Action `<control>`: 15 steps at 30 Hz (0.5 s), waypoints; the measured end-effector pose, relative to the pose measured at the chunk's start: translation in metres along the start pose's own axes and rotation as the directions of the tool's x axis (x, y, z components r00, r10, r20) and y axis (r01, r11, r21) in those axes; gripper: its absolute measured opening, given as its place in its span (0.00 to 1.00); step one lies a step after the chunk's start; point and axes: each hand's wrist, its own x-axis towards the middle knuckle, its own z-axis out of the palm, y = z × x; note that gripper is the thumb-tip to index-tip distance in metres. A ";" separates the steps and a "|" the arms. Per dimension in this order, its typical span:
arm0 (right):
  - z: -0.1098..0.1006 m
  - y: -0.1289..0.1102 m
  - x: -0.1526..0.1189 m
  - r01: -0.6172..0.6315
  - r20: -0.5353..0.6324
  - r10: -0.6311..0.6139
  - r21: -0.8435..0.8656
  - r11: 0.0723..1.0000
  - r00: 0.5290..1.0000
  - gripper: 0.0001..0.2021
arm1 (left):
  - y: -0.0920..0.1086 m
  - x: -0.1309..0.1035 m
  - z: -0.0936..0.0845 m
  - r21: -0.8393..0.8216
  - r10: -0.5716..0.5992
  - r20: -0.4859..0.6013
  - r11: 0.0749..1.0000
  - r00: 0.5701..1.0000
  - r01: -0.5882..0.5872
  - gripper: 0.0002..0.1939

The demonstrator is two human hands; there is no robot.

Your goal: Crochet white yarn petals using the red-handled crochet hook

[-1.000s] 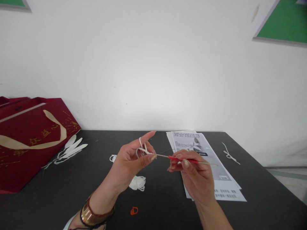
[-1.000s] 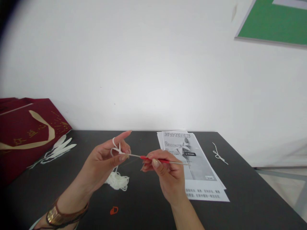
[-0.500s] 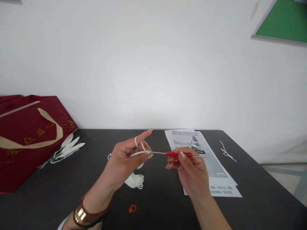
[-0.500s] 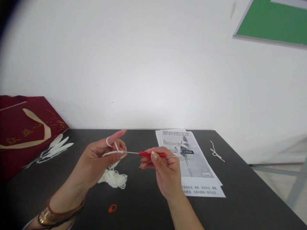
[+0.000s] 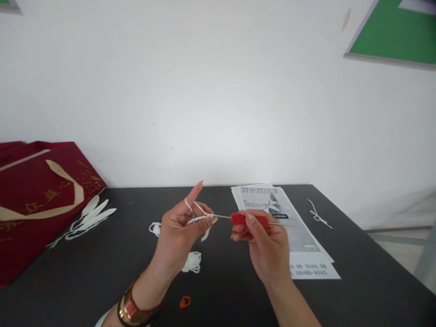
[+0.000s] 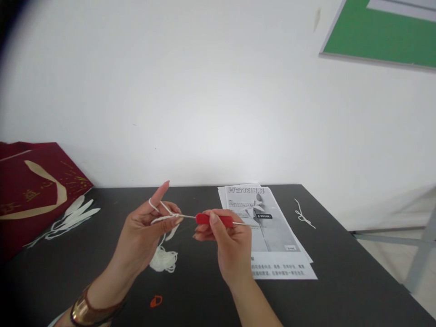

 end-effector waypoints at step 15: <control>0.000 0.005 0.001 -0.128 0.085 0.118 0.122 0.984 0.989 0.09 | -0.024 -0.007 0.004 -0.111 -0.011 -0.038 0.994 0.999 0.007 0.31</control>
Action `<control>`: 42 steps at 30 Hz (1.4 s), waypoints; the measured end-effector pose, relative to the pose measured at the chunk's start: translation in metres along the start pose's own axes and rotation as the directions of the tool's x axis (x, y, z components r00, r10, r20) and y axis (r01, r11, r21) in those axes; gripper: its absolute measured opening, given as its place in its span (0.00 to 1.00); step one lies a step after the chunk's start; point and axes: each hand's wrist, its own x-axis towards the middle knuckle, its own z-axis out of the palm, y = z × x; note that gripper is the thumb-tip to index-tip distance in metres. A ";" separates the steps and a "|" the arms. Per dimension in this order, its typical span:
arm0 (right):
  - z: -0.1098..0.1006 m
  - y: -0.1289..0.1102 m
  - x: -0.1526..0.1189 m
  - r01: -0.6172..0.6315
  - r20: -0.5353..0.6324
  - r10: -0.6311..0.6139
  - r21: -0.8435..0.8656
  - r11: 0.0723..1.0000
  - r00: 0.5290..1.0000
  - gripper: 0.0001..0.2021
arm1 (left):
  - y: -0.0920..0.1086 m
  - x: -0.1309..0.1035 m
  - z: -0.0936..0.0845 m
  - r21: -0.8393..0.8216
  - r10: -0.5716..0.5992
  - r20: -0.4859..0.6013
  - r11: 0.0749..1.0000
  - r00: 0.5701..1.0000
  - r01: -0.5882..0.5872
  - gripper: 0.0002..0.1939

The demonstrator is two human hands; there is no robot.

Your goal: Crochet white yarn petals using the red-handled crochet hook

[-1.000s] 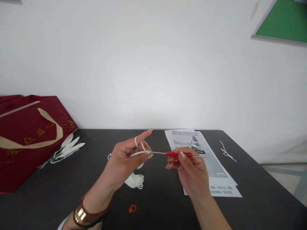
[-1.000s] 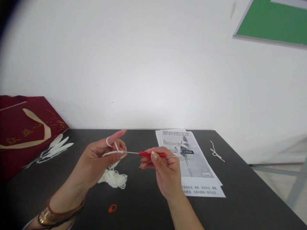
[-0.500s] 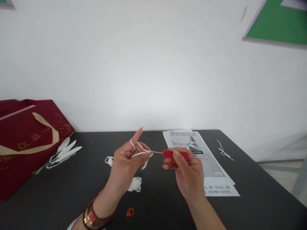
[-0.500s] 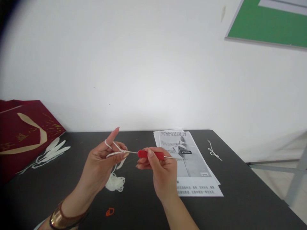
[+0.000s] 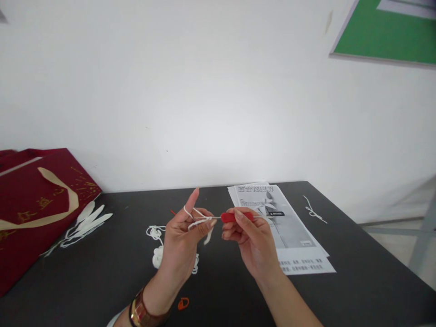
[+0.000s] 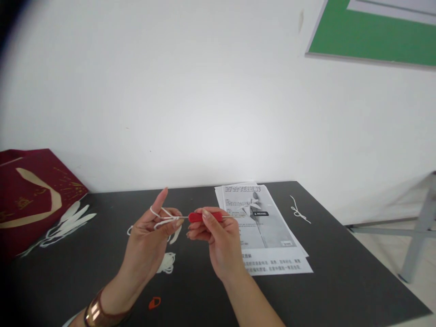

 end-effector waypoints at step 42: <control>-0.013 0.015 -0.011 0.744 0.561 -0.513 -0.609 0.277 0.650 0.22 | -0.001 0.007 -0.001 0.020 -0.172 -0.115 0.984 0.978 0.175 0.35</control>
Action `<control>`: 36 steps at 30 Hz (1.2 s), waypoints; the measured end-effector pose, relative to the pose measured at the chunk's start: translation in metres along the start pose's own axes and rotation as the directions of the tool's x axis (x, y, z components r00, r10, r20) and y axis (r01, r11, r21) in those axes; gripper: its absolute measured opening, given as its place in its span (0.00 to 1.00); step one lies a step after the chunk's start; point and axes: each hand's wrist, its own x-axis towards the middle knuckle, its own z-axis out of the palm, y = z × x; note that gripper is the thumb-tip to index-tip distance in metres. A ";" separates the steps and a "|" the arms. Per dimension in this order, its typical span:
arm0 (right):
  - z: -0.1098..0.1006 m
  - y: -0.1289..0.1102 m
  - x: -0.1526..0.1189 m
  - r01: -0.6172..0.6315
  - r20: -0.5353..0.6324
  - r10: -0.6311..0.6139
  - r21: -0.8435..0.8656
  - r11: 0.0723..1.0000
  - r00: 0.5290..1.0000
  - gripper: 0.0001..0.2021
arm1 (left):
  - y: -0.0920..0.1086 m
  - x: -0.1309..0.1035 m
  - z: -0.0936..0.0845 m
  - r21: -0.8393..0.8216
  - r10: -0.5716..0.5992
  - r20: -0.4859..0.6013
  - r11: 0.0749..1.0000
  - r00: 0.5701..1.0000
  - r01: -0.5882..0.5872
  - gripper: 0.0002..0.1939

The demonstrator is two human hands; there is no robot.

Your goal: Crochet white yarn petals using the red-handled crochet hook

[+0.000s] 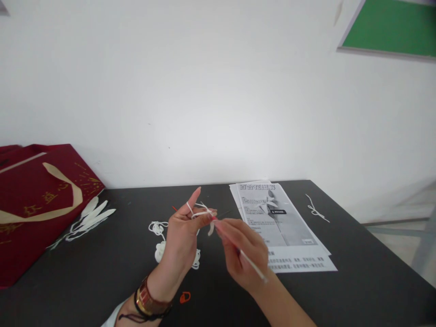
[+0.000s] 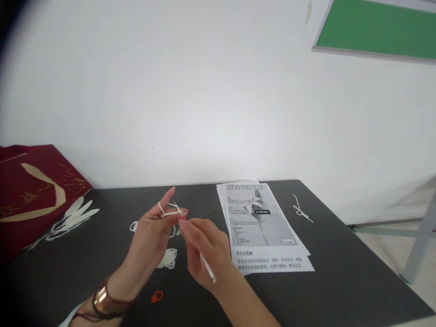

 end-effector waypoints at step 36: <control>-0.015 -0.004 0.021 -0.438 0.089 0.625 0.789 0.431 0.775 0.05 | 0.042 0.001 -0.009 -0.030 -0.102 0.206 0.993 0.973 0.111 0.31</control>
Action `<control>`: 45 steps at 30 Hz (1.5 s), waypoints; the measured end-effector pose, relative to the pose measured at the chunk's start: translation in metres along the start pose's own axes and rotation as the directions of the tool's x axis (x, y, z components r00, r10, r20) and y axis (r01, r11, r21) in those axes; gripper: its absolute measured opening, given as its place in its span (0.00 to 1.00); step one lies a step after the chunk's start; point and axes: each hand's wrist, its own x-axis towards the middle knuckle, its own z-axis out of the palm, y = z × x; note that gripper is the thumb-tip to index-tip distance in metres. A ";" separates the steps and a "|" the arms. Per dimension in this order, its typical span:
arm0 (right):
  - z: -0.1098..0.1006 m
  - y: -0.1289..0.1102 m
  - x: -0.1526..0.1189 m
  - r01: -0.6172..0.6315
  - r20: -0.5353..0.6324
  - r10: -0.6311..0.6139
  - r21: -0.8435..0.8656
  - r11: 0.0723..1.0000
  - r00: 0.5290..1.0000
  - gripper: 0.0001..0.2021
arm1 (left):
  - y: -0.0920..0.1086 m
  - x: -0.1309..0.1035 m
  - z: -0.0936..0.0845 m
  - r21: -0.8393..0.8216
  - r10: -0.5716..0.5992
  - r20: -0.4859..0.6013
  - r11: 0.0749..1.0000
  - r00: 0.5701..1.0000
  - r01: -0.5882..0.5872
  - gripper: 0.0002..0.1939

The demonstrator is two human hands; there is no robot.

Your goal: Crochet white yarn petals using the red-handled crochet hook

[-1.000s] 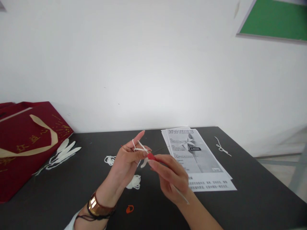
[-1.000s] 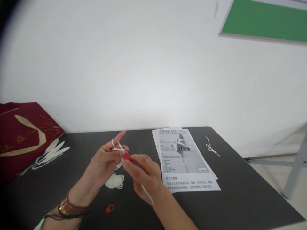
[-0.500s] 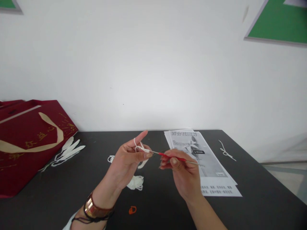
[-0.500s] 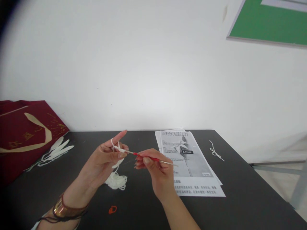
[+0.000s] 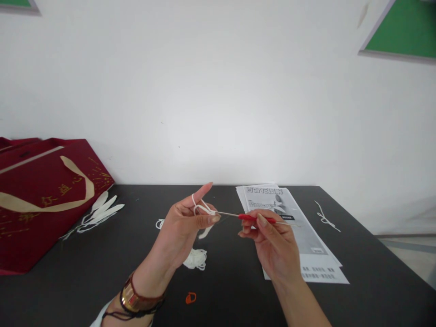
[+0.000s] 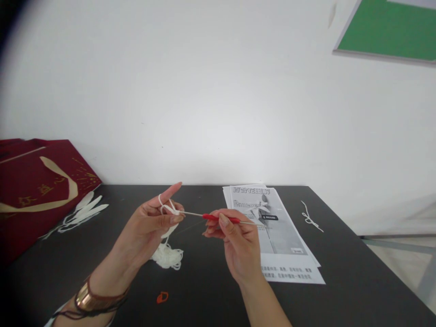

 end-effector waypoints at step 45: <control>-0.013 -0.022 -0.001 0.214 0.138 -0.183 -0.265 0.940 0.973 0.03 | 0.000 -0.005 0.002 0.140 0.060 0.047 0.988 0.997 -0.066 0.29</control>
